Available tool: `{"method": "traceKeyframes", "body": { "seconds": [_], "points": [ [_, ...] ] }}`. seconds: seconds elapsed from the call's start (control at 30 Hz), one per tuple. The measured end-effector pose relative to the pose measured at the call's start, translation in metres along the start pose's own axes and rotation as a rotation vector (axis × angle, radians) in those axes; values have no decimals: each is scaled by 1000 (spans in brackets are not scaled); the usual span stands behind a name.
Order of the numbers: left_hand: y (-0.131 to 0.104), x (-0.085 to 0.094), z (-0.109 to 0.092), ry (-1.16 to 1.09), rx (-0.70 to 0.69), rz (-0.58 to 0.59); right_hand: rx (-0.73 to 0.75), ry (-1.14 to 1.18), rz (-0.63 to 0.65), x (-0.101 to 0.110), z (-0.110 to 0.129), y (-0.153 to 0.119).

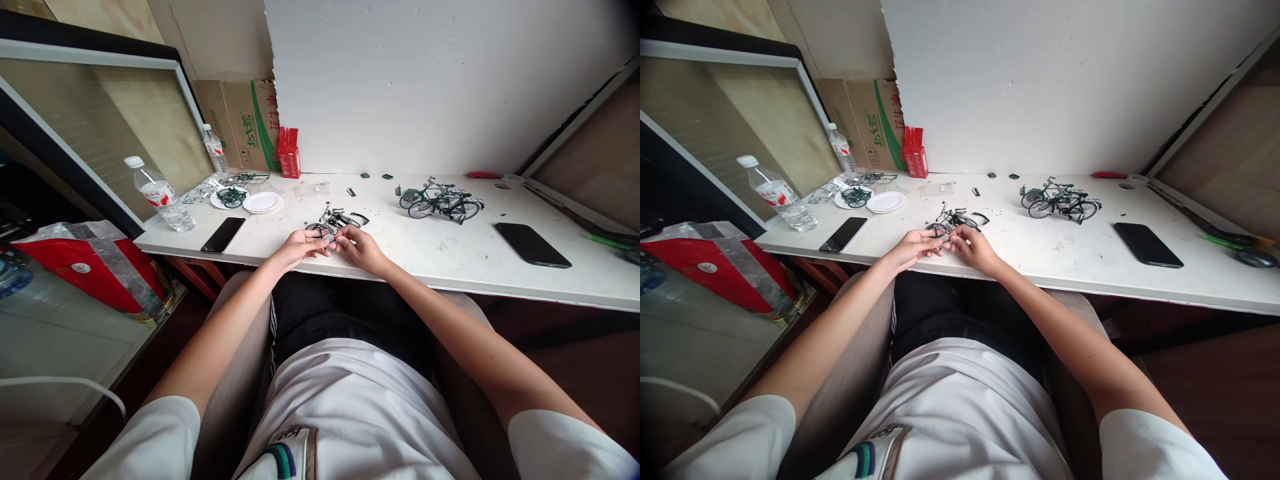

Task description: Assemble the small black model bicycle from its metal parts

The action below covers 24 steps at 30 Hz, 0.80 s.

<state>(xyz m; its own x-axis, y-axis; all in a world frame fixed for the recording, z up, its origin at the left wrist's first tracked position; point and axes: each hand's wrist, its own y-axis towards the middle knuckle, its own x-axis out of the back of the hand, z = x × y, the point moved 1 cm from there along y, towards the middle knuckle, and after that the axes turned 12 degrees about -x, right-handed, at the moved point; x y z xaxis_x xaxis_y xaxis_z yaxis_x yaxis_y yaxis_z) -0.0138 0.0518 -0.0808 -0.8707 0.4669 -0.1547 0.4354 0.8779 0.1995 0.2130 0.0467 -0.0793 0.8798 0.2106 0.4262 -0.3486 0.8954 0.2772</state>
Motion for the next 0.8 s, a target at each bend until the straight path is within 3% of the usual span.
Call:
{"method": "traceKeyframes", "body": {
  "seconds": [0.8],
  "points": [
    [-1,-3,-2,0,15,-41,-4,-75,46,-2,-7,-3]
  ]
}}
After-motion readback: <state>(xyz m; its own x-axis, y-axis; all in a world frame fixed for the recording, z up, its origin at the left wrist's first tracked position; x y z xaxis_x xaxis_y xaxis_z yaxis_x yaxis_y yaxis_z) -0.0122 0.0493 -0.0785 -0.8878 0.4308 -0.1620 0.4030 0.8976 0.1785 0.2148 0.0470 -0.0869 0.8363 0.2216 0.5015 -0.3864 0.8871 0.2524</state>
